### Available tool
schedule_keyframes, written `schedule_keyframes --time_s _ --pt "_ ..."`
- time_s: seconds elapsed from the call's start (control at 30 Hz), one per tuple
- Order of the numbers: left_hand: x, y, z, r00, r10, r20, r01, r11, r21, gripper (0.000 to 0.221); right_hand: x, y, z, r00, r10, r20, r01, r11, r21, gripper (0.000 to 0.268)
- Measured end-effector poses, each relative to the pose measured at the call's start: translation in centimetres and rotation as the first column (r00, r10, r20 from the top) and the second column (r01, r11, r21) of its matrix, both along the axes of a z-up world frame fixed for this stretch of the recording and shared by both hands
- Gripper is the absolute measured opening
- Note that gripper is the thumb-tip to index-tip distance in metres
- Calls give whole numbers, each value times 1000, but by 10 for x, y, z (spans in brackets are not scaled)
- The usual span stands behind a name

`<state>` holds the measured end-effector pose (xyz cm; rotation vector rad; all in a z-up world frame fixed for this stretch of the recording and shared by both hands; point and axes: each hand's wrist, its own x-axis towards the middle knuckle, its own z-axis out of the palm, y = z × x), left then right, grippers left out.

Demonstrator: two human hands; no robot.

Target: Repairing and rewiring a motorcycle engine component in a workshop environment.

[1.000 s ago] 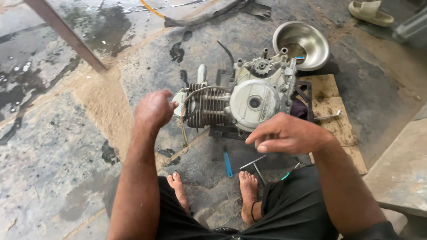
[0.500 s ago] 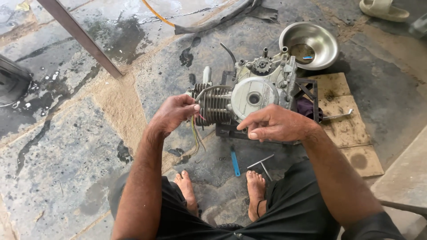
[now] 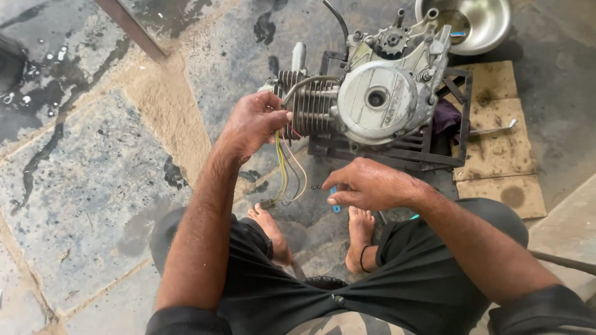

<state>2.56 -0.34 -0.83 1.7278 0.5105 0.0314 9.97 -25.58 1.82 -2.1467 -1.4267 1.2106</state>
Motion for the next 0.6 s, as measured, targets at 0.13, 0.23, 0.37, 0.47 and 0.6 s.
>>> schedule_keyframes --time_s 0.13,0.23,0.37,0.47,0.6 --pt "5 3 0 1000 20 -5 -19 991 132 20 5 4 -12 988 14 156 -20 999 40 38" --pt "10 4 -2 999 32 -16 -26 949 313 19 9 6 -29 989 16 147 -20 999 27 35" --pt "2 0 -6 1000 10 0 -8 839 544 20 10 4 -56 942 92 322 -44 987 -153 25" --pt "-1 -3 3 1000 -3 23 -14 713 701 23 14 -2 -85 920 176 351 -49 938 -342 24" --pt "-7 -5 28 996 -76 -42 87 911 404 32 17 -12 -134 882 259 393 -108 924 -366 14"
